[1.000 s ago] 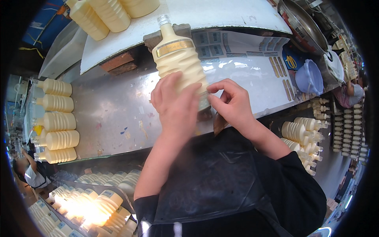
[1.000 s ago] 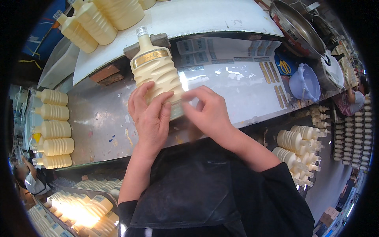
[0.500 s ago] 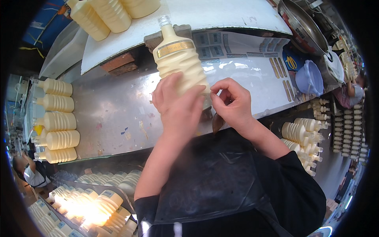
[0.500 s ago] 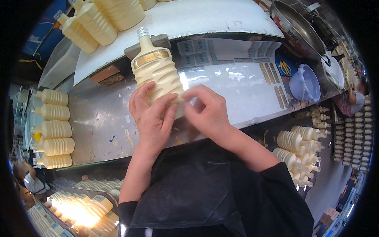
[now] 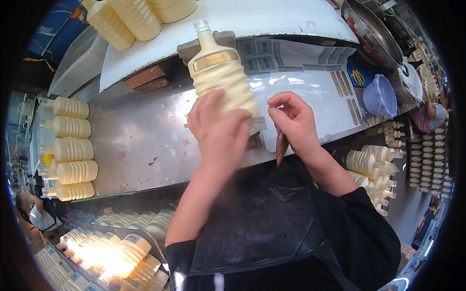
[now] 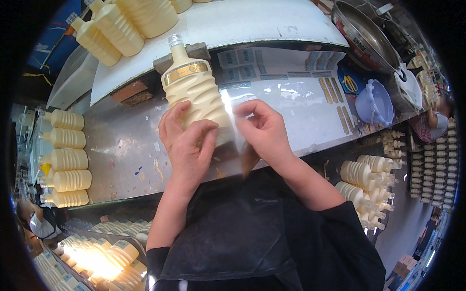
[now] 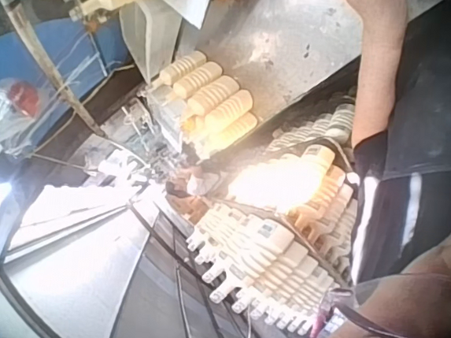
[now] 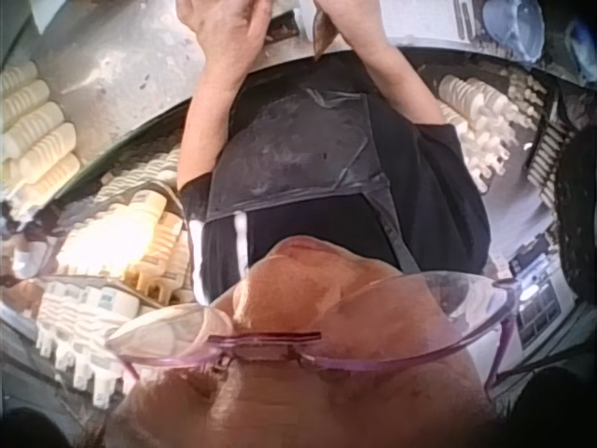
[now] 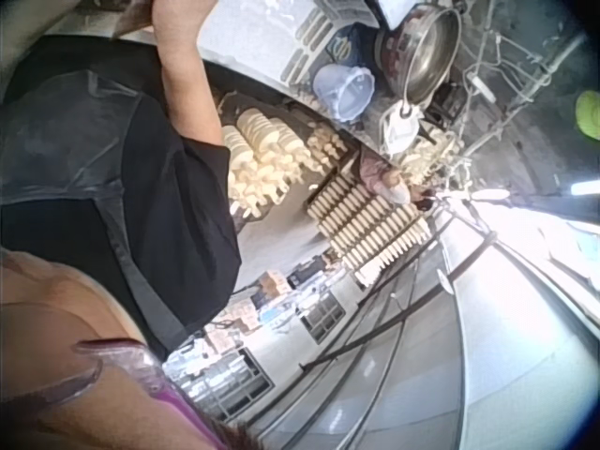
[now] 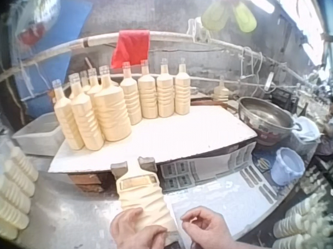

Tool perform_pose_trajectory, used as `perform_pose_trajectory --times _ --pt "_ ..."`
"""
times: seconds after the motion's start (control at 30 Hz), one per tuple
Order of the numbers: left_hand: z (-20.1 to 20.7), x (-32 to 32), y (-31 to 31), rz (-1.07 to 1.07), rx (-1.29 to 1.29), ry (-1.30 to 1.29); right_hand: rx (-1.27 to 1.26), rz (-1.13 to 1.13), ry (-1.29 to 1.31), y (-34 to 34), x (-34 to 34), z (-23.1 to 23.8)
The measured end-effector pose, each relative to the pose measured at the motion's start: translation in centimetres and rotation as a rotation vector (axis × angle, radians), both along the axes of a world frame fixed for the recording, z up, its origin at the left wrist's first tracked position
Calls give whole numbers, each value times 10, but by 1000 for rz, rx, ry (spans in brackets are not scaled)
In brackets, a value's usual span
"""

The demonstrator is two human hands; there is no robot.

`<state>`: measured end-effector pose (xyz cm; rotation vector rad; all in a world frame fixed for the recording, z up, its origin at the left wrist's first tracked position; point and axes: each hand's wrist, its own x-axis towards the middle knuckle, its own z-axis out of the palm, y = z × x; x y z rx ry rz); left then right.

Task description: The person applies rectangular labels to the neck and body of a plastic bottle, smoothing each label with a small tool. The person repeats this process on multiple bottles, placing finished bottles aside.

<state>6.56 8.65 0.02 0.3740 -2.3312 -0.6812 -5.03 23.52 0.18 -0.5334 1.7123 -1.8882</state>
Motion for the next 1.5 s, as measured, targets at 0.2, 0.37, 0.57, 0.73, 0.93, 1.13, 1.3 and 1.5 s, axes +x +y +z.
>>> perform_pose_trajectory --times 0.2,0.37,0.57,0.73,0.93,1.13,1.3,1.5 --pt "-2 1 -3 -20 -3 31 247 120 337 0 5 2" --pt "-15 14 -14 45 243 203 281 65 350 -5 16 19" --pt "-30 22 -12 104 476 146 199 149 567 -5 25 40" --pt "-33 24 -1 66 509 28 133 264 640 -4 7 67" --pt "-44 29 9 13 371 -33 283 102 585 18 -92 92" --pt "-58 35 11 25 412 -20 290 -518 384 95 -263 128" --pt "-62 35 10 14 417 -15 575 -616 535 205 -419 111" --pt "-67 38 12 50 475 24 1598 -455 762 210 -481 101"
